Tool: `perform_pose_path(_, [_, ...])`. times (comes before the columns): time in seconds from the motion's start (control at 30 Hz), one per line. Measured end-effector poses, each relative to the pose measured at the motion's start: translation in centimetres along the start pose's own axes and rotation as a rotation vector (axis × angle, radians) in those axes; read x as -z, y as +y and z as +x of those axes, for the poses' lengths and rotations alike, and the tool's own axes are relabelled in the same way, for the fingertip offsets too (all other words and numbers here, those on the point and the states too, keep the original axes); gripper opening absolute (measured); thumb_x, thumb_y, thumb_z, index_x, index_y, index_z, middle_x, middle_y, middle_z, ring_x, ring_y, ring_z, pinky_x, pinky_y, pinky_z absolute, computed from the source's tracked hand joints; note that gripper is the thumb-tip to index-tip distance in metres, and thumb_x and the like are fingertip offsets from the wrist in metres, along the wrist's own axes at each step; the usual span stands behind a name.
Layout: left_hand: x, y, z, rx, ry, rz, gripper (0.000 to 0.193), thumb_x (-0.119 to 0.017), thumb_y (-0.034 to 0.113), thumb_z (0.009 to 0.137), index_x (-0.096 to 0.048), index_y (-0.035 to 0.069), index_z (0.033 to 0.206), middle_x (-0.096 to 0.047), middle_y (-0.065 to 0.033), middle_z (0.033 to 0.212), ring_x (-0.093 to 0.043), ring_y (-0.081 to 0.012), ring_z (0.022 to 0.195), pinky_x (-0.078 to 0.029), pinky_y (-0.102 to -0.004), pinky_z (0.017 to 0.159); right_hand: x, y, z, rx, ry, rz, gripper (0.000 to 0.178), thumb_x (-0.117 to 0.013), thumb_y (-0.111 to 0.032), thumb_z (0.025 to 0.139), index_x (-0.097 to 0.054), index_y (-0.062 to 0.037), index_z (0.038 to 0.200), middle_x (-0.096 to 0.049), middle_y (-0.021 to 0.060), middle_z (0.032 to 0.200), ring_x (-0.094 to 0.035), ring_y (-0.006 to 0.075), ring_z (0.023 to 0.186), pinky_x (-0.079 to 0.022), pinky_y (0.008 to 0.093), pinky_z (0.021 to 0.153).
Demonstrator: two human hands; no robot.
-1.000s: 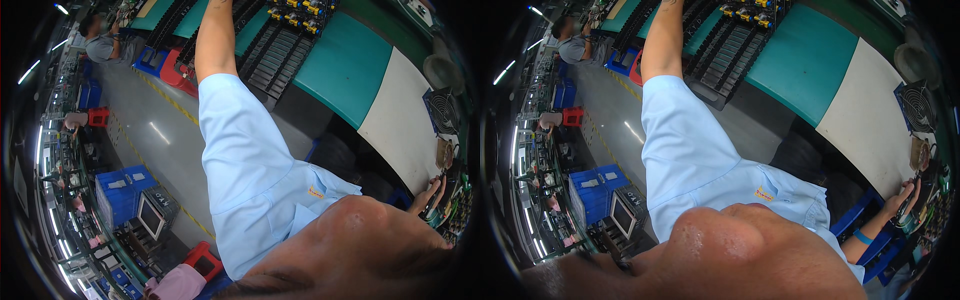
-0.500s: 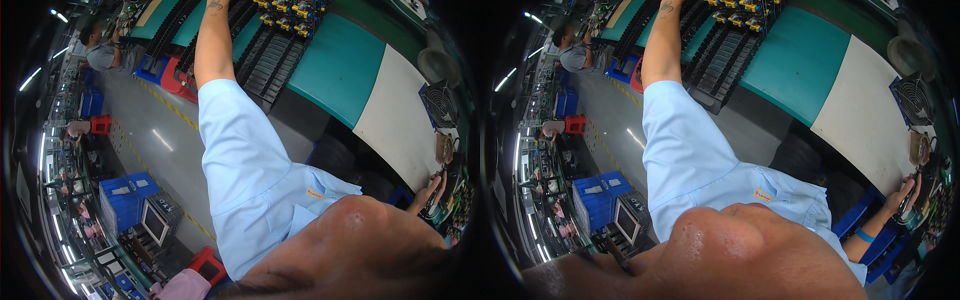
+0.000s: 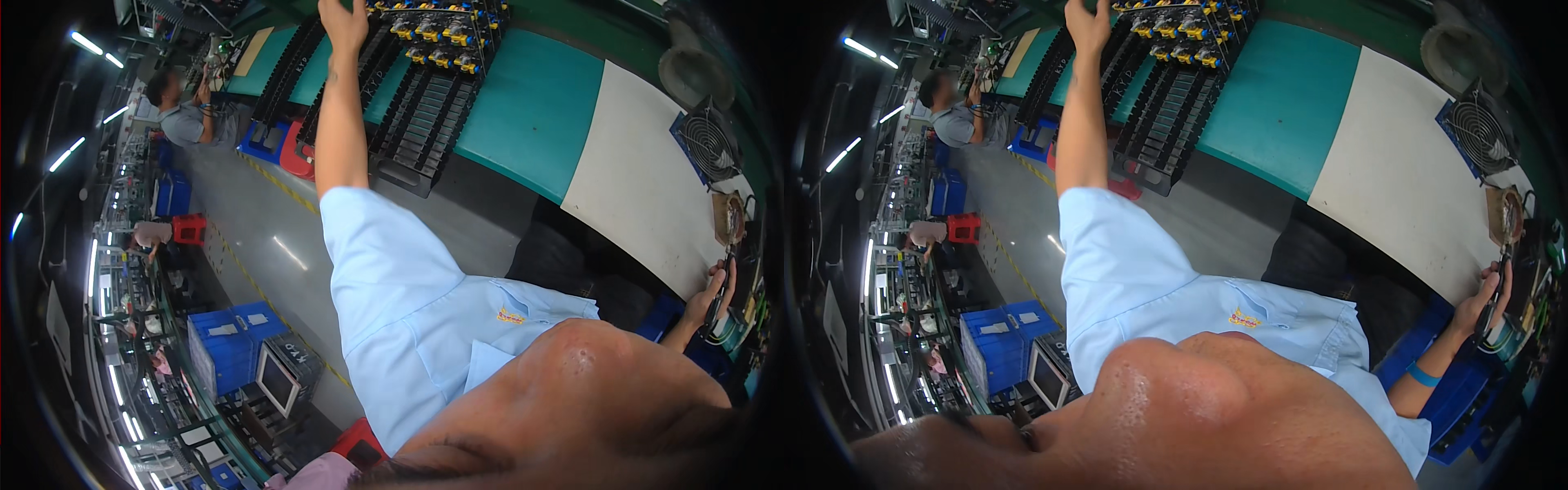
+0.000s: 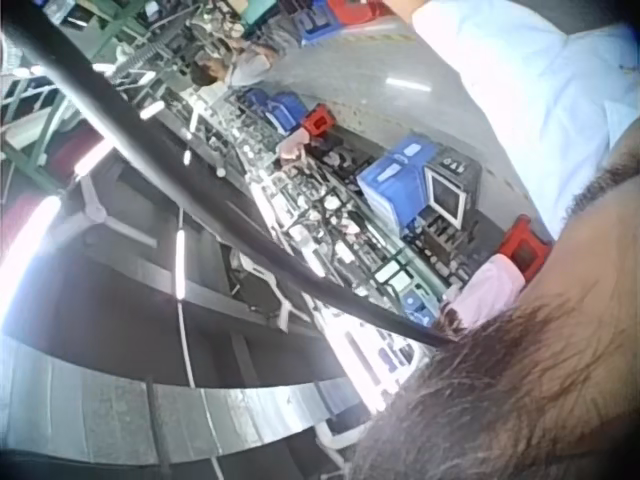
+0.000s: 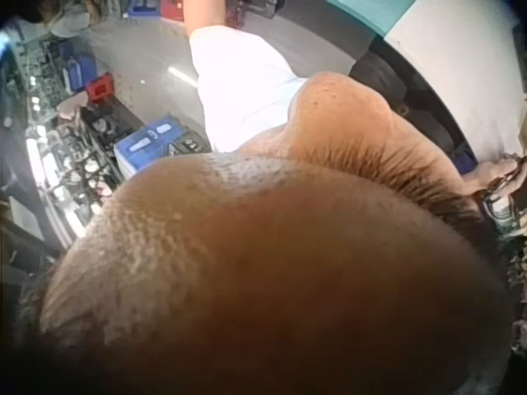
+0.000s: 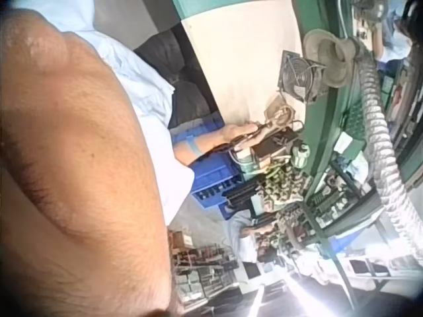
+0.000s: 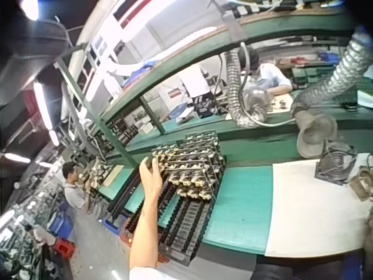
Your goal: Soldering electronic components onto a printed circuit board and trimming the leads.
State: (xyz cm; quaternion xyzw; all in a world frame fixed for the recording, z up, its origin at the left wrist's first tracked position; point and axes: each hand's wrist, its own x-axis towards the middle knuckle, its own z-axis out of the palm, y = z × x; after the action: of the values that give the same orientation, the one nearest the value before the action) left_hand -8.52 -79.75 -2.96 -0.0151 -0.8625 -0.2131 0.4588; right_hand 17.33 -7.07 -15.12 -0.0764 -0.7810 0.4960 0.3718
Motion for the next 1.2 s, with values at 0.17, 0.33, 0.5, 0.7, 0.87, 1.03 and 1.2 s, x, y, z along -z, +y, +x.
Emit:
perform_pose_path(0.17, [3.2, 8.9, -7.3, 0.190, -0.046, -0.189, 0.096, -0.074, 0.045, 0.088, -0.022, -0.008, 0.151, -0.037, -0.0270, 0.143, -0.046, -0.0379, 0.127, -0.038, -0.0460, 0.107, -0.4, 0.0, -0.4, -0.019, -0.030, 0.054, 0.033, -0.054, -0.013, 0.101, -0.060, 0.0022, 0.130, -0.068, 0.0131, 0.105, -0.060, 0.0164, 0.087, -0.050, 0.0270, 0.083])
perform_pose_path(0.33, [1.2, 14.7, -10.2, 0.247, -0.169, -0.137, 0.128, -0.088, 0.048, 0.072, -0.005, -0.007, 0.151, -0.017, -0.0340, 0.146, -0.031, -0.0478, 0.132, -0.031, -0.0533, 0.113, -0.4, 0.1, -0.6, -0.002, -0.045, 0.053, 0.033, -0.055, -0.013, 0.101, -0.060, 0.0022, 0.130, -0.068, 0.0131, 0.107, -0.061, 0.0163, 0.088, -0.051, 0.0271, 0.083])
perform_pose_path(0.5, [0.1, 16.0, -10.4, 0.353, -0.177, -0.166, 0.135, -0.093, 0.044, 0.065, -0.002, -0.005, 0.151, -0.012, -0.0341, 0.144, -0.019, -0.0515, 0.136, -0.027, -0.0589, 0.113, -0.8, -0.1, -1.0, 0.039, -0.073, 0.025, 0.033, -0.056, -0.011, 0.100, -0.060, 0.0018, 0.130, -0.068, 0.0138, 0.112, -0.063, 0.0179, 0.093, -0.051, 0.0279, 0.087])
perform_pose_path(0.7, [3.0, 21.1, -10.2, 0.179, -0.057, -0.030, 0.136, -0.095, 0.032, 0.062, -0.001, -0.005, 0.152, -0.011, -0.0335, 0.147, -0.023, -0.0492, 0.136, -0.027, -0.0560, 0.114, -0.5, -1.9, -1.3, 0.051, -0.096, -0.060, 0.034, -0.059, -0.009, 0.098, -0.059, 0.0015, 0.131, -0.067, 0.0151, 0.120, -0.066, 0.0209, 0.104, -0.051, 0.0303, 0.094])
perform_pose_path(0.87, [3.6, 30.5, -12.0, 0.327, -0.503, -0.699, 0.140, -0.098, 0.029, 0.057, -0.001, 0.010, 0.157, -0.019, -0.0253, 0.151, -0.036, -0.0419, 0.135, -0.033, -0.0523, 0.113, -1.0, -3.3, -1.1, 0.031, -0.109, 0.001, 0.035, -0.059, -0.007, 0.096, -0.059, 0.0018, 0.130, -0.066, 0.0148, 0.120, -0.065, 0.0209, 0.103, -0.050, 0.0305, 0.094])
perform_pose_path(1.03, [-4.5, 34.8, -17.1, 0.177, -0.513, -1.266, 0.147, -0.100, 0.040, 0.050, -0.002, 0.018, 0.157, -0.022, -0.0148, 0.153, -0.041, -0.0380, 0.136, -0.036, -0.0498, 0.114, -1.4, -4.0, -0.9, 0.081, -0.086, 0.066, 0.036, -0.060, -0.002, 0.092, -0.061, 0.0016, 0.128, -0.066, 0.0134, 0.114, -0.064, 0.0204, 0.100, -0.048, 0.0278, 0.091])
perform_pose_path(1.2, [-8.6, 37.7, -19.9, 0.089, -0.524, -1.441, 0.148, -0.101, 0.042, 0.048, -0.003, 0.021, 0.156, -0.026, -0.0140, 0.152, -0.043, -0.0370, 0.135, -0.037, -0.0497, 0.113, -1.7, -3.6, -0.7, 0.115, -0.071, 0.157, 0.037, -0.063, -0.001, 0.089, -0.062, 0.0009, 0.126, -0.066, 0.0105, 0.106, -0.061, 0.0183, 0.088, -0.047, 0.0259, 0.081])
